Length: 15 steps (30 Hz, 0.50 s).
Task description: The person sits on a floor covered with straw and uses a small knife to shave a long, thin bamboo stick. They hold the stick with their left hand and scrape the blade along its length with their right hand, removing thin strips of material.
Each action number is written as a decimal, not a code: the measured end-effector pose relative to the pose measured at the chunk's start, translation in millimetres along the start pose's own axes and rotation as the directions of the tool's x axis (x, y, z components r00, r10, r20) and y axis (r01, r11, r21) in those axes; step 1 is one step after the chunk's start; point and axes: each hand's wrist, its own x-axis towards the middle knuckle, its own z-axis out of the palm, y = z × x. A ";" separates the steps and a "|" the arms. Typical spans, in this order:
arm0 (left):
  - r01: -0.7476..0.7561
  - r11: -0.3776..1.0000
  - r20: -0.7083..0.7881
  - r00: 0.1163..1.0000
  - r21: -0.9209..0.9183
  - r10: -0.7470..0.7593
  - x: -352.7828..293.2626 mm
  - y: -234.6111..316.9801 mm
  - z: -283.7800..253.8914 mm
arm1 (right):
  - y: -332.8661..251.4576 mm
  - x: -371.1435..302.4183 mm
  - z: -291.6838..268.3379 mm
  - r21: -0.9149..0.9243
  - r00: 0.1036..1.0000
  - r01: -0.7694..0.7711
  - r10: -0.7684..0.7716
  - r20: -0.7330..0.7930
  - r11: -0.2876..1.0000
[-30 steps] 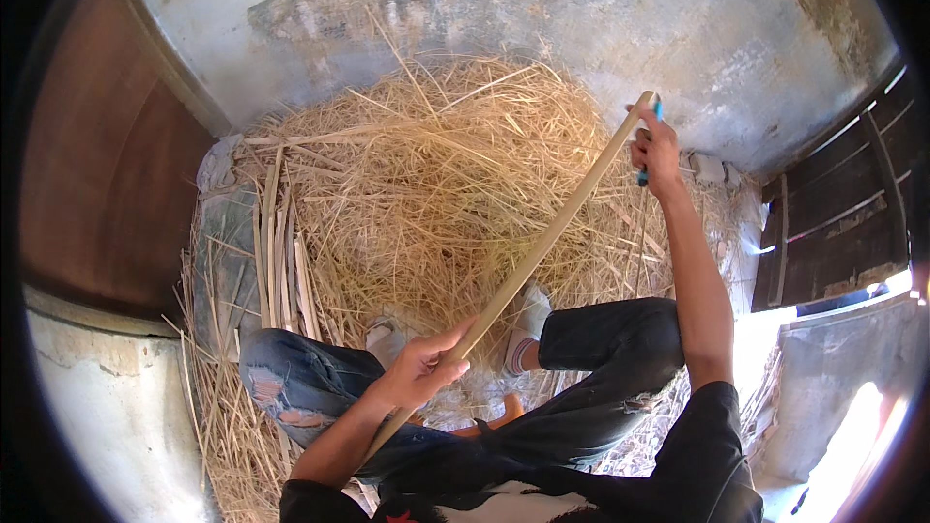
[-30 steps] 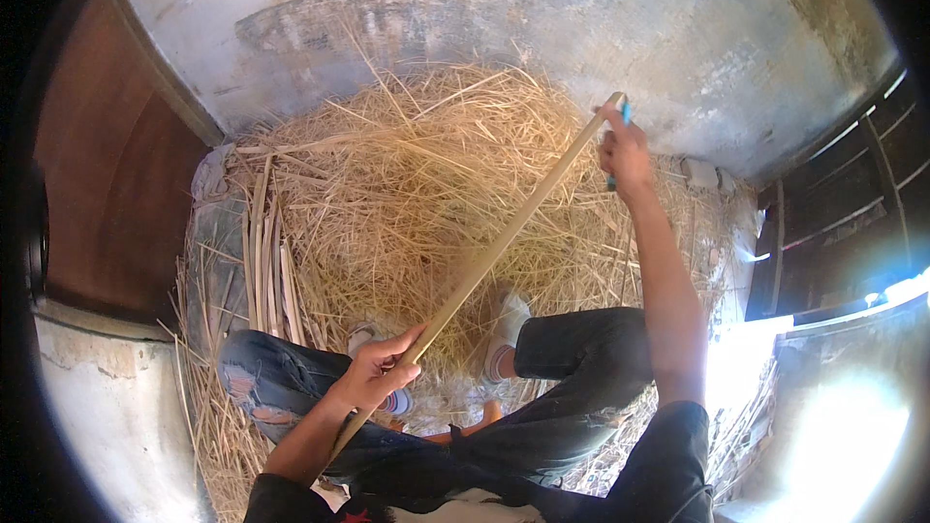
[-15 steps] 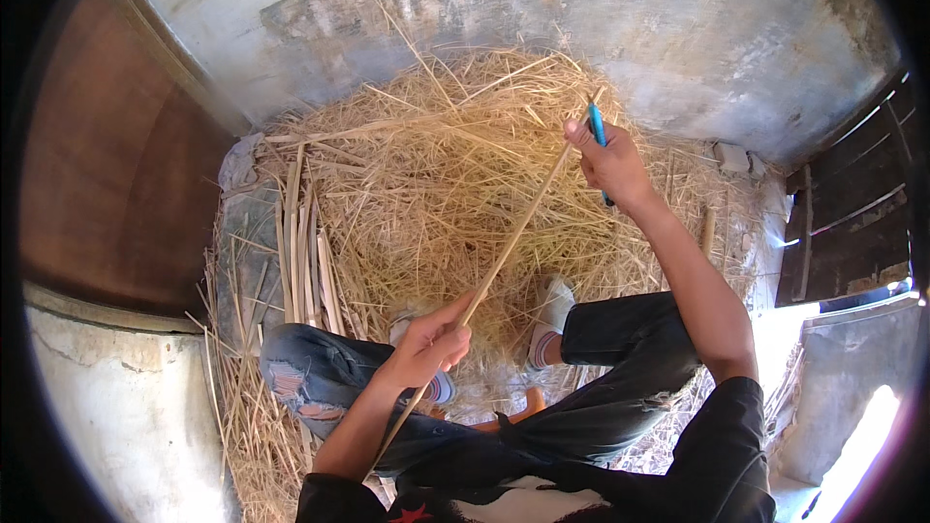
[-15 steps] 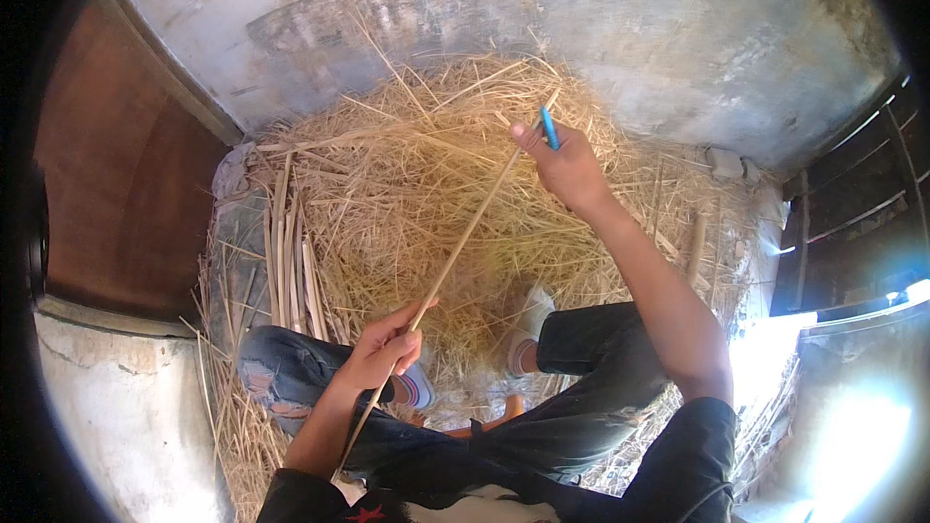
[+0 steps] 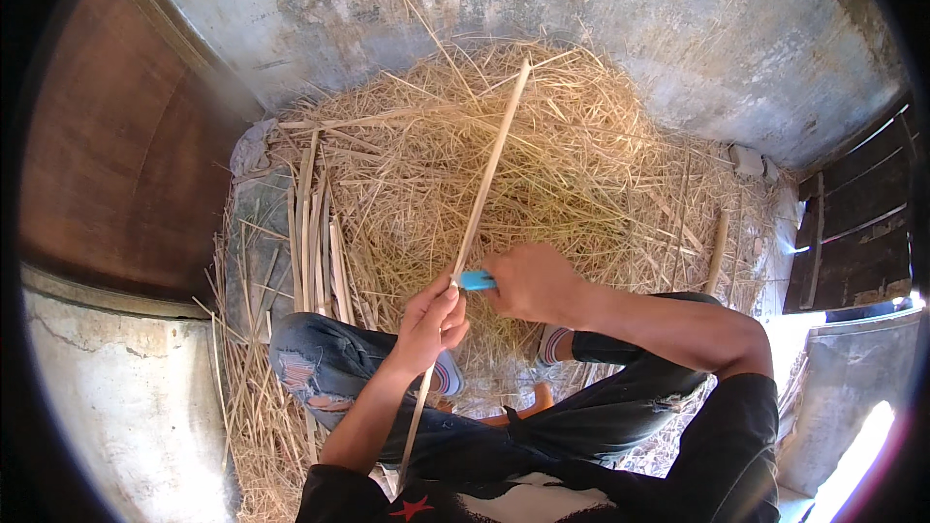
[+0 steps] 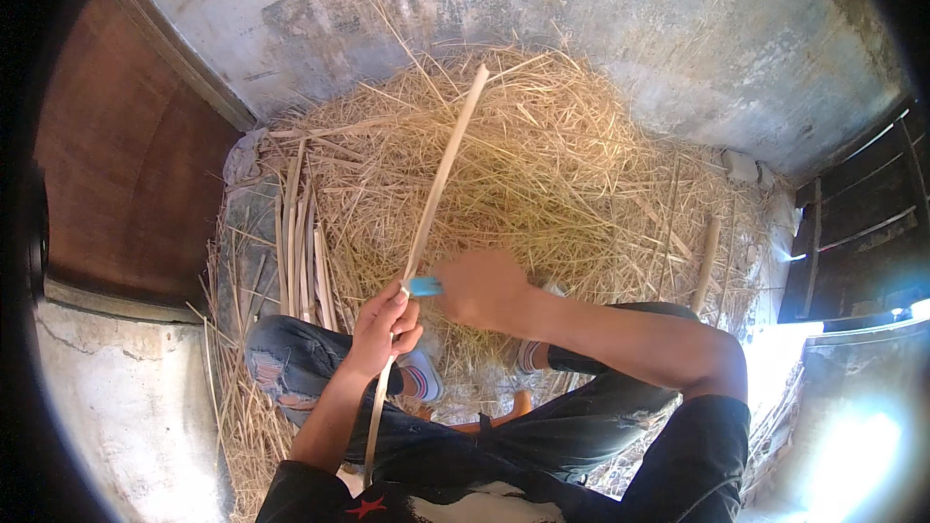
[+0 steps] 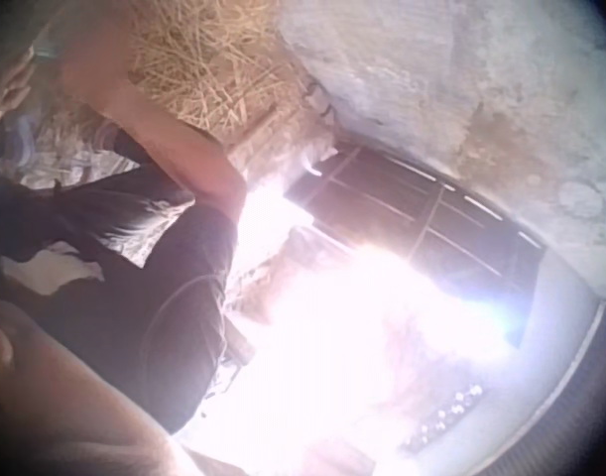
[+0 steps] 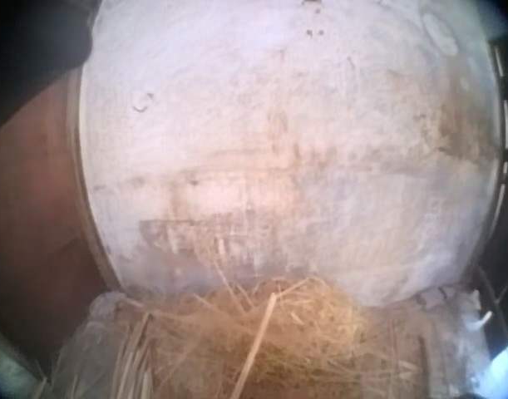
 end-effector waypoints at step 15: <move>0.206 0.977 0.089 0.976 -0.053 -0.201 -9.9 -15.8 9.9 | 148.5 71.6 -51.9 -0.133 0.792 -0.607 0.580 -0.192 0.784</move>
